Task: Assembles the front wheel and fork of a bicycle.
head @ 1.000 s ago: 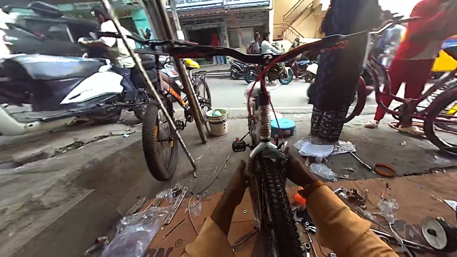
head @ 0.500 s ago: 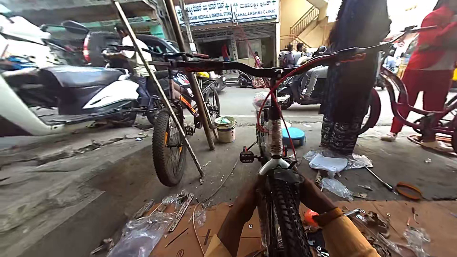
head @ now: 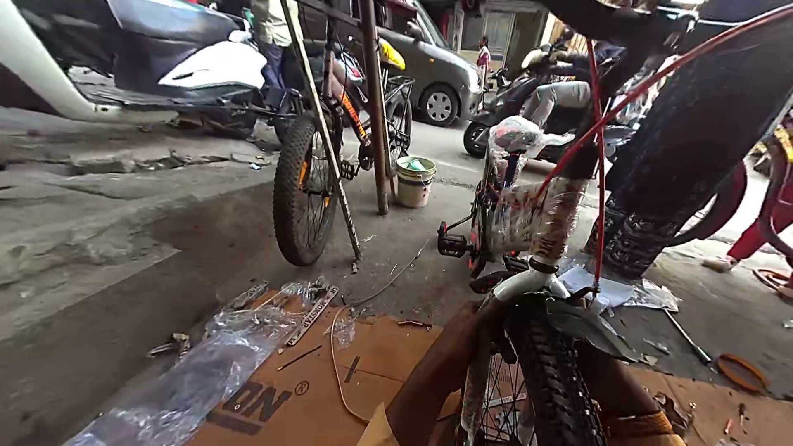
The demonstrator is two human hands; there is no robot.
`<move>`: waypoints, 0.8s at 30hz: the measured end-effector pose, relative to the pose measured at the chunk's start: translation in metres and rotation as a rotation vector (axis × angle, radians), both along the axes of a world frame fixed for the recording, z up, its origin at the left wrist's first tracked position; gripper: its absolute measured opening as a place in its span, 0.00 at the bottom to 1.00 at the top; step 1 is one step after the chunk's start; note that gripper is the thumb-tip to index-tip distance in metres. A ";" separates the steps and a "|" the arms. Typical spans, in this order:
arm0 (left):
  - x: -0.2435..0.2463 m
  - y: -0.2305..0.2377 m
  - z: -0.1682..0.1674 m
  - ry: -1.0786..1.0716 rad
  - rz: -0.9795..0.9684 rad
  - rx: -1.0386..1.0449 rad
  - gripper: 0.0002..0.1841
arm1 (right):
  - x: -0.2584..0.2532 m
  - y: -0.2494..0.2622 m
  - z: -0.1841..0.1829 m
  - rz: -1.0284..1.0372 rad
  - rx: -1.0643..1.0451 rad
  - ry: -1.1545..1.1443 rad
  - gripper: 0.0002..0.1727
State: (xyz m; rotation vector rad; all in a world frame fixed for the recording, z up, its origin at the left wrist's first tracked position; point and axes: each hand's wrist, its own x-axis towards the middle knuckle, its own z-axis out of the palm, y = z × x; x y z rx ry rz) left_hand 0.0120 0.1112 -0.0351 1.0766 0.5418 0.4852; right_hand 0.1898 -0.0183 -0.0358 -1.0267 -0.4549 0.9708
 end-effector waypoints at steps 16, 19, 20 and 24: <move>0.008 -0.034 0.012 -0.106 0.125 0.114 0.24 | 0.012 -0.009 -0.003 0.216 0.011 -0.161 0.28; 0.008 -0.032 0.010 -0.057 0.143 0.138 0.23 | 0.012 -0.010 -0.003 0.223 0.019 -0.152 0.30; 0.009 -0.032 0.011 -0.053 0.154 0.119 0.23 | 0.013 -0.009 -0.003 0.235 0.017 -0.157 0.30; 0.012 -0.029 0.012 -0.030 0.179 0.066 0.23 | 0.021 0.004 -0.012 0.267 0.019 -0.113 0.33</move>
